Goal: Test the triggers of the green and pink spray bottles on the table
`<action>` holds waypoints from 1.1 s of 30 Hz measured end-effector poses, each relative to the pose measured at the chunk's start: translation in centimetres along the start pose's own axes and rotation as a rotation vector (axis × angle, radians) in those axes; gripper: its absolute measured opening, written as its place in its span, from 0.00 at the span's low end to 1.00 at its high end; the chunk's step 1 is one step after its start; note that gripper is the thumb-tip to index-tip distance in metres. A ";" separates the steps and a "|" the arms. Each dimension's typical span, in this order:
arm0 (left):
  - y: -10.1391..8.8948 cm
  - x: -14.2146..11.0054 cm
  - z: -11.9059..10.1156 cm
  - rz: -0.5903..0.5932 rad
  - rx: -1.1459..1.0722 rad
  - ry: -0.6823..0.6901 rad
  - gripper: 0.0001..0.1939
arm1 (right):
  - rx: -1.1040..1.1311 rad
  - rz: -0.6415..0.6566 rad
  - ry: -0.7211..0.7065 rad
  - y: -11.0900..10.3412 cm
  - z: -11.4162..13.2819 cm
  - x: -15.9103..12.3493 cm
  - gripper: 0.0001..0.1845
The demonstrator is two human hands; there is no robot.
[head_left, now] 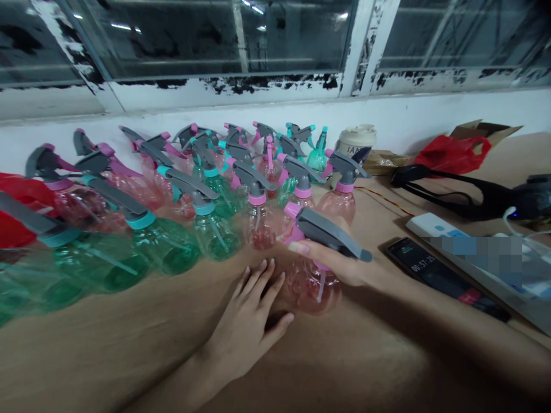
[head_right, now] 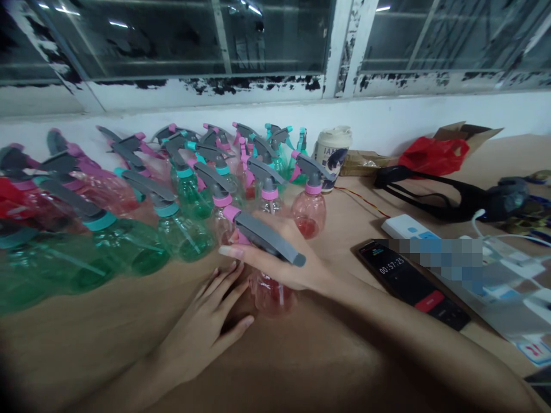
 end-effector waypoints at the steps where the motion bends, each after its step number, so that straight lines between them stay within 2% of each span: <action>1: 0.0 0.0 0.0 0.001 0.000 0.000 0.29 | -0.010 -0.008 -0.007 0.0 0.0 0.1 0.09; 6: 0.0 0.0 0.0 0.013 -0.001 0.006 0.29 | -0.001 -0.042 -0.038 0.0 0.4 0.2 0.14; 13: 0.1 -0.2 0.0 -0.006 0.007 0.008 0.29 | 0.063 -0.037 -0.029 0.0 0.5 -0.1 0.05; 20: 0.1 -0.1 0.0 0.014 -0.001 0.006 0.29 | 0.098 -0.046 -0.026 0.0 0.6 -0.2 0.09; 25: 0.1 -0.1 0.0 -0.001 0.007 0.010 0.28 | 0.061 -0.034 -0.034 0.0 0.8 -0.2 0.06; 33: 0.0 0.0 -0.1 -0.001 0.010 0.010 0.29 | 0.052 -0.044 -0.036 0.0 0.5 -0.4 0.06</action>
Point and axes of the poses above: each hand's wrist, its own x-axis towards the middle knuckle, its own y-axis out of the palm, z = x × y, the point moved 6 cm from there along x, towards the middle knuckle, and after that the axes turned 15 degrees about x, right-handed, at the moved point
